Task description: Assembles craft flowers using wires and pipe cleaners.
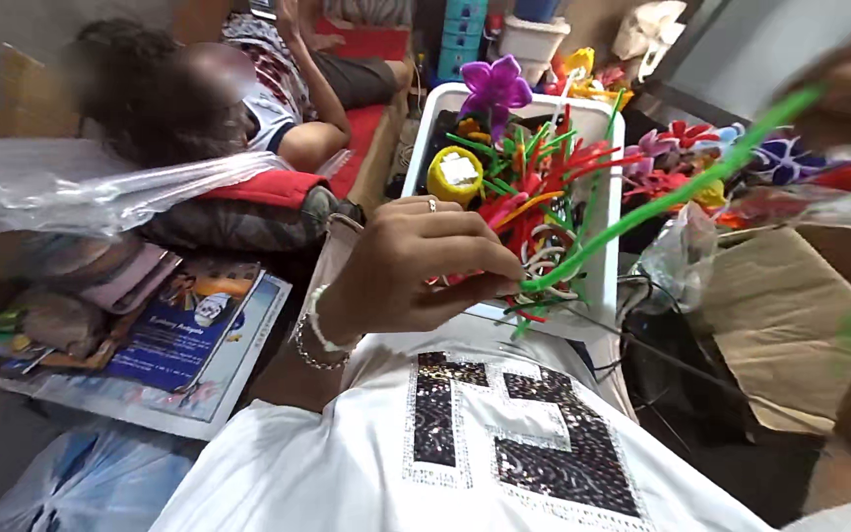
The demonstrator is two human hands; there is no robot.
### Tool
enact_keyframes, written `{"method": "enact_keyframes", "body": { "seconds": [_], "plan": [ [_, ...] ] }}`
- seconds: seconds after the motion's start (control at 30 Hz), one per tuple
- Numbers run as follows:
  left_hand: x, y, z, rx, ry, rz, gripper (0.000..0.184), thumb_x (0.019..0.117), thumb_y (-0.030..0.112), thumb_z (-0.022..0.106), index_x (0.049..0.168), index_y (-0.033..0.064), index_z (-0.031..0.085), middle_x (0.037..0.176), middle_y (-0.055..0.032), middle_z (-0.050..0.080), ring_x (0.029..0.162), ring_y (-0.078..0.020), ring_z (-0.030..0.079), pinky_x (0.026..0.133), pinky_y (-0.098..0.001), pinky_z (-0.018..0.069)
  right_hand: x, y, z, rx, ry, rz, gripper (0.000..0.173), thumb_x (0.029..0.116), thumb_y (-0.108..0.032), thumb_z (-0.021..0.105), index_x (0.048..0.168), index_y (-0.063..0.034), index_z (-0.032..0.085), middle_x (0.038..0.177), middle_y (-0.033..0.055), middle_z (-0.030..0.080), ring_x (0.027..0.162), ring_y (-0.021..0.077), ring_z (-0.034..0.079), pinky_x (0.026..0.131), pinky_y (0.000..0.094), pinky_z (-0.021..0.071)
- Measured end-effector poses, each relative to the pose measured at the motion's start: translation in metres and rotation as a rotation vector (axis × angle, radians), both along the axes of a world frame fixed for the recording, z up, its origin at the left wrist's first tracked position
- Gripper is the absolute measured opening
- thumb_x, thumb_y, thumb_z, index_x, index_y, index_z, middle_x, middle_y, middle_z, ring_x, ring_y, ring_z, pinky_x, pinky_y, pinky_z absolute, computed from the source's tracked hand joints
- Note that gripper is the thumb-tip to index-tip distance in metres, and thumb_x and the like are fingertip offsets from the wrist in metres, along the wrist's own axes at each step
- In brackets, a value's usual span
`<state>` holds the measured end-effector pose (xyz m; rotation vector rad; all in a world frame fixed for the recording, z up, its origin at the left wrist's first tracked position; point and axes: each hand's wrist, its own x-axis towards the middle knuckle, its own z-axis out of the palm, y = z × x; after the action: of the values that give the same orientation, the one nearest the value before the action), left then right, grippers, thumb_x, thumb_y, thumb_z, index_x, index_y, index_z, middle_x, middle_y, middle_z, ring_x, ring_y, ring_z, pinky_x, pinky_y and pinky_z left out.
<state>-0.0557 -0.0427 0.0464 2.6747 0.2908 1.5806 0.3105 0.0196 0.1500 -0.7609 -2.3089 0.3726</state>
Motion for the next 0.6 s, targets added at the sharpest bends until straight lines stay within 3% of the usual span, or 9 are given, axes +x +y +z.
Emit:
{"method": "enact_keyframes", "body": {
  "seconds": [0.03, 0.1, 0.13, 0.2, 0.23, 0.37, 0.47, 0.53, 0.6],
  "plan": [
    [0.003, 0.001, -0.002, -0.019, -0.026, 0.008, 0.010, 0.0909, 0.012, 0.073, 0.091, 0.0045, 0.079, 0.085, -0.0048, 0.074, 0.082, -0.0097, 0.067, 0.076, -0.0286, 0.0521, -0.021, 0.007, -0.011, 0.088, -0.110, -0.073, 0.018, 0.1074, -0.022, 0.051, 0.106, -0.0131, 0.067, 0.084, -0.0111, 0.064, 0.072, -0.0040, 0.060, 0.067, 0.0190, 0.0549],
    [0.010, 0.004, -0.006, -0.067, -0.093, 0.060, 0.011, 0.0904, 0.012, 0.072, 0.091, 0.0034, 0.078, 0.086, -0.0045, 0.074, 0.082, -0.0092, 0.067, 0.074, -0.0284, 0.0536, -0.055, 0.019, -0.043, 0.185, -0.304, -0.109, 0.013, 0.1004, -0.005, 0.060, 0.105, 0.0003, 0.071, 0.090, 0.0147, 0.071, 0.078, 0.0297, 0.069, 0.072, 0.0558, 0.0569],
    [0.013, 0.006, -0.008, -0.094, -0.125, 0.093, 0.010, 0.0898, 0.012, 0.072, 0.091, 0.0035, 0.078, 0.086, -0.0040, 0.074, 0.081, -0.0087, 0.067, 0.073, -0.0285, 0.0547, -0.066, 0.026, -0.058, 0.213, -0.377, -0.104, 0.013, 0.0977, -0.004, 0.064, 0.106, -0.0009, 0.073, 0.099, 0.0185, 0.072, 0.088, 0.0383, 0.070, 0.078, 0.0640, 0.0550],
    [0.017, 0.010, -0.012, -0.153, -0.164, 0.140, 0.010, 0.0898, 0.010, 0.072, 0.093, 0.0024, 0.077, 0.089, -0.0042, 0.073, 0.082, -0.0088, 0.068, 0.073, -0.0287, 0.0579, -0.081, 0.026, -0.074, 0.251, -0.355, -0.099, 0.022, 0.0957, -0.005, 0.068, 0.117, -0.0023, 0.071, 0.115, 0.0211, 0.069, 0.105, 0.0416, 0.067, 0.092, 0.0620, 0.0526],
    [0.018, 0.012, -0.014, -0.183, -0.182, 0.155, 0.009, 0.0898, 0.008, 0.072, 0.095, 0.0019, 0.077, 0.090, -0.0040, 0.073, 0.081, -0.0085, 0.068, 0.072, -0.0282, 0.0588, -0.086, 0.020, -0.076, 0.277, -0.273, -0.102, 0.025, 0.0970, -0.006, 0.065, 0.121, -0.0030, 0.069, 0.118, 0.0196, 0.067, 0.107, 0.0377, 0.066, 0.094, 0.0569, 0.0530],
    [0.023, 0.016, -0.019, -0.274, -0.241, 0.183, 0.009, 0.0909, 0.005, 0.071, 0.097, 0.0007, 0.076, 0.090, -0.0045, 0.072, 0.080, -0.0085, 0.067, 0.070, -0.0274, 0.0601, -0.093, -0.005, -0.073, 0.381, 0.126, -0.030, 0.025, 0.1078, -0.012, 0.048, 0.124, -0.0043, 0.066, 0.121, 0.0068, 0.070, 0.109, 0.0105, 0.066, 0.096, 0.0300, 0.0538],
    [0.022, 0.017, -0.019, -0.283, -0.252, 0.180, 0.009, 0.0904, 0.003, 0.071, 0.097, -0.0011, 0.075, 0.091, -0.0059, 0.072, 0.079, -0.0085, 0.068, 0.070, -0.0263, 0.0606, -0.080, -0.006, -0.069, 0.172, 0.362, 0.250, 0.029, 0.1119, -0.028, 0.042, 0.125, -0.0159, 0.065, 0.125, -0.0032, 0.069, 0.117, 0.0125, 0.065, 0.103, 0.0335, 0.0537],
    [0.021, 0.017, -0.018, -0.281, -0.258, 0.202, 0.009, 0.0907, 0.004, 0.071, 0.097, -0.0008, 0.075, 0.090, -0.0054, 0.072, 0.078, -0.0080, 0.067, 0.069, -0.0257, 0.0598, -0.060, -0.003, -0.068, 0.056, 0.514, 0.241, 0.032, 0.1112, -0.037, 0.041, 0.122, -0.0184, 0.064, 0.122, -0.0039, 0.069, 0.115, 0.0165, 0.067, 0.104, 0.0379, 0.0541],
    [0.019, 0.019, -0.018, -0.283, -0.267, 0.220, 0.009, 0.0911, 0.005, 0.070, 0.098, -0.0001, 0.075, 0.089, -0.0048, 0.071, 0.077, -0.0080, 0.067, 0.068, -0.0253, 0.0593, -0.029, 0.004, -0.069, 0.098, 0.570, 0.181, 0.035, 0.1109, -0.037, 0.040, 0.125, -0.0143, 0.062, 0.124, -0.0007, 0.068, 0.118, 0.0185, 0.066, 0.106, 0.0390, 0.0522]
  ]
}}
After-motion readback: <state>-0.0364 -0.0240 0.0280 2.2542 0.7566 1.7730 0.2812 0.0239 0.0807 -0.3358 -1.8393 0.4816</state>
